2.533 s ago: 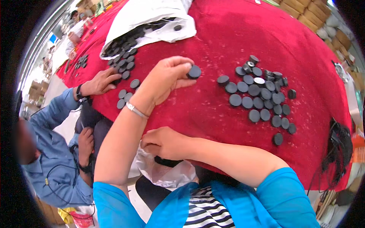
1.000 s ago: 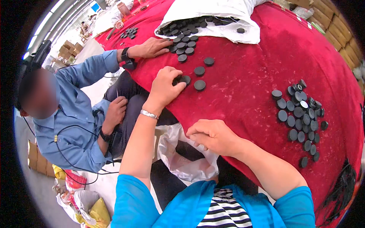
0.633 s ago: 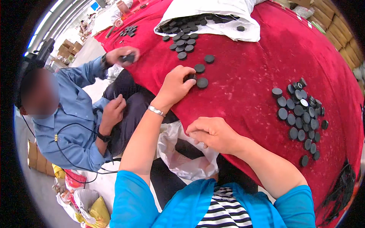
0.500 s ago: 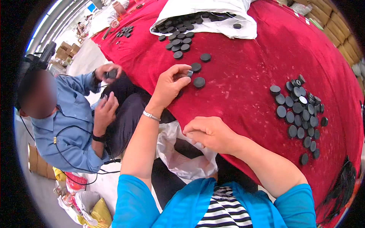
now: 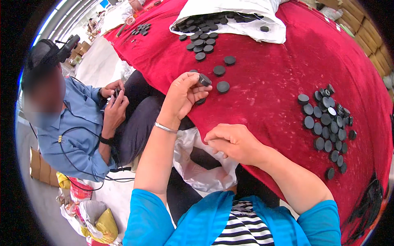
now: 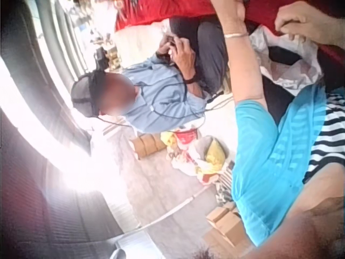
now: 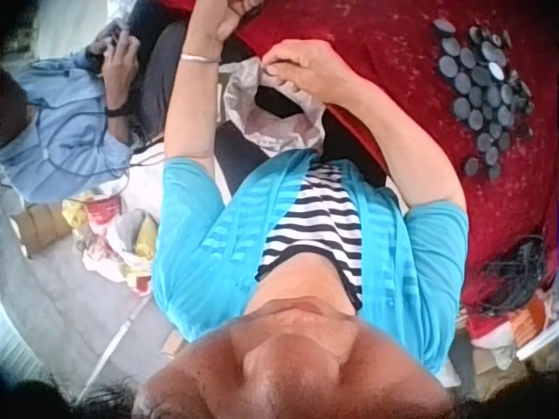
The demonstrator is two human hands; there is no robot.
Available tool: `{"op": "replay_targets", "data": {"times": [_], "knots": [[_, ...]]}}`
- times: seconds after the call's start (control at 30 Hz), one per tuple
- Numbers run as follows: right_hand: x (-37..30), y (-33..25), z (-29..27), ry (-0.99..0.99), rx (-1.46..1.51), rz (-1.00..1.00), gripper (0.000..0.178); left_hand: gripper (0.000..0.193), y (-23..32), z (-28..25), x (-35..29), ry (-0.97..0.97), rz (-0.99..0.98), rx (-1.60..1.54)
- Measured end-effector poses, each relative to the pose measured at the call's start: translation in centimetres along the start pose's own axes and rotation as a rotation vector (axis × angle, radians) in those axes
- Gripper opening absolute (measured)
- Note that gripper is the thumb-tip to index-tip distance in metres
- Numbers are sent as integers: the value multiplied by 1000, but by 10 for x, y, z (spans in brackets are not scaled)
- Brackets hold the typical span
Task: Sorting and quality-checking small black plastic discs at a workbench.
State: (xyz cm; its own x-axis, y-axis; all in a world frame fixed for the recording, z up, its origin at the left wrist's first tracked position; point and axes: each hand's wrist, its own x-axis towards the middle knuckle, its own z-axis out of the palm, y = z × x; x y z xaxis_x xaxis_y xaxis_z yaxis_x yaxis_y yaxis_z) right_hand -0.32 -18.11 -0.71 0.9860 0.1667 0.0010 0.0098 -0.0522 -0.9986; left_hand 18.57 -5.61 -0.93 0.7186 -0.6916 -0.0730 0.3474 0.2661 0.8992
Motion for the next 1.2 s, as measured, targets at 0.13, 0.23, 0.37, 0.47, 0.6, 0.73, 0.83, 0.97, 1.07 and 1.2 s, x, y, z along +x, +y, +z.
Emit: {"op": "replay_targets", "data": {"times": [0.13, 0.23, 0.37, 0.47, 0.6, 0.73, 0.83, 0.97, 1.07, 1.2], "knots": [[1, 2, -1, -6, -12, -8, 15, 16, 4, 3, -3, 49, -41, 8], [1, 3, -2, -10, -38, -30, 15, 18, -1, 8, -4, 103, 122, 577], [0, 4, -2, -10, -35, -18, 14, 32, -9, 30, 0, 24, 519, 1384], [1, 5, -2, -5, -46, -42, 15, 39, -18, 46, 5, -45, 664, 1536], [1, 3, 0, 9, -90, -106, 14, 35, -19, 47, 20, -112, 629, 1677], [2, 15, -1, 35, -109, -218, 13, 35, -11, 56, 21, -104, 421, 1311], [4, 15, -1, 17, -135, -246, 13, 34, -10, 56, 12, -93, 306, 826], [2, 10, -2, 10, -124, -186, 13, 33, -8, 61, 0, -107, 337, 574], [2, 8, -2, -4, -125, -162, 13, 33, -9, 58, -1, -118, 348, 540], [2, 8, -1, -9, -67, -115, 14, 29, -7, 54, -2, -59, 352, 627]]}}
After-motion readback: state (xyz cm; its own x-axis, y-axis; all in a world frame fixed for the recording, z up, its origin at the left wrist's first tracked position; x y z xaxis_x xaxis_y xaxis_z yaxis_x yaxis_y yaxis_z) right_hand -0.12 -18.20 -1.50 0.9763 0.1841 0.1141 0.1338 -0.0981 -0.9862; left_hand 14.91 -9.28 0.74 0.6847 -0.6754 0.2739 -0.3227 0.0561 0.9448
